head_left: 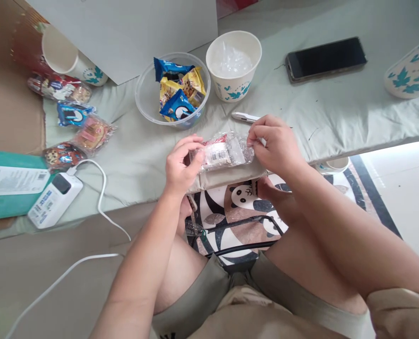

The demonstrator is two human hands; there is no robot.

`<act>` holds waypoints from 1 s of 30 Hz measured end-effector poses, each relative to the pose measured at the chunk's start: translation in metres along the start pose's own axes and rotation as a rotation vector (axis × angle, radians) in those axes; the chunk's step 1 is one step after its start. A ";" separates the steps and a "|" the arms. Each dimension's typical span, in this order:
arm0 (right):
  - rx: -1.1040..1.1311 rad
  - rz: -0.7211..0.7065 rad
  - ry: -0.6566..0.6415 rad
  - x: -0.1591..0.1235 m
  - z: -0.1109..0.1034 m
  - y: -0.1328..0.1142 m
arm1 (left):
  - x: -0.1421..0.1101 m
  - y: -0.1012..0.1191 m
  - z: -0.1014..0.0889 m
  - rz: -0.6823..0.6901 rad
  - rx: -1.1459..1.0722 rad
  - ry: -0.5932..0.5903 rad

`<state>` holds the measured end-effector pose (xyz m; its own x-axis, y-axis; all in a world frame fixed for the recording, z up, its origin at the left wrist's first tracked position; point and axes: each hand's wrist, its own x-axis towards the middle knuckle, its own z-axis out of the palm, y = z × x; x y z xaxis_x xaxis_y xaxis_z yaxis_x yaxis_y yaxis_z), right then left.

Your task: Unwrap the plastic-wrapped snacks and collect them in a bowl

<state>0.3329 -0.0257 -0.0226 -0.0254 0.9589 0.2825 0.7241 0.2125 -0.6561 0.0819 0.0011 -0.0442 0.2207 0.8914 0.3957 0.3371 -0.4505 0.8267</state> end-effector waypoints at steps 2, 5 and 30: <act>-0.002 0.020 0.008 0.000 -0.003 0.003 | 0.001 -0.003 -0.001 -0.062 -0.096 0.133; -0.003 0.035 0.025 0.000 -0.007 0.008 | 0.004 -0.010 -0.009 -0.168 -0.212 0.376; -0.111 -0.090 -0.002 0.007 0.011 -0.012 | -0.002 -0.016 -0.035 -0.115 -0.039 0.329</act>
<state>0.3162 -0.0192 -0.0206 -0.0950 0.9371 0.3358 0.7907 0.2759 -0.5465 0.0440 0.0084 -0.0438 -0.1257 0.9071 0.4016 0.3057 -0.3497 0.8856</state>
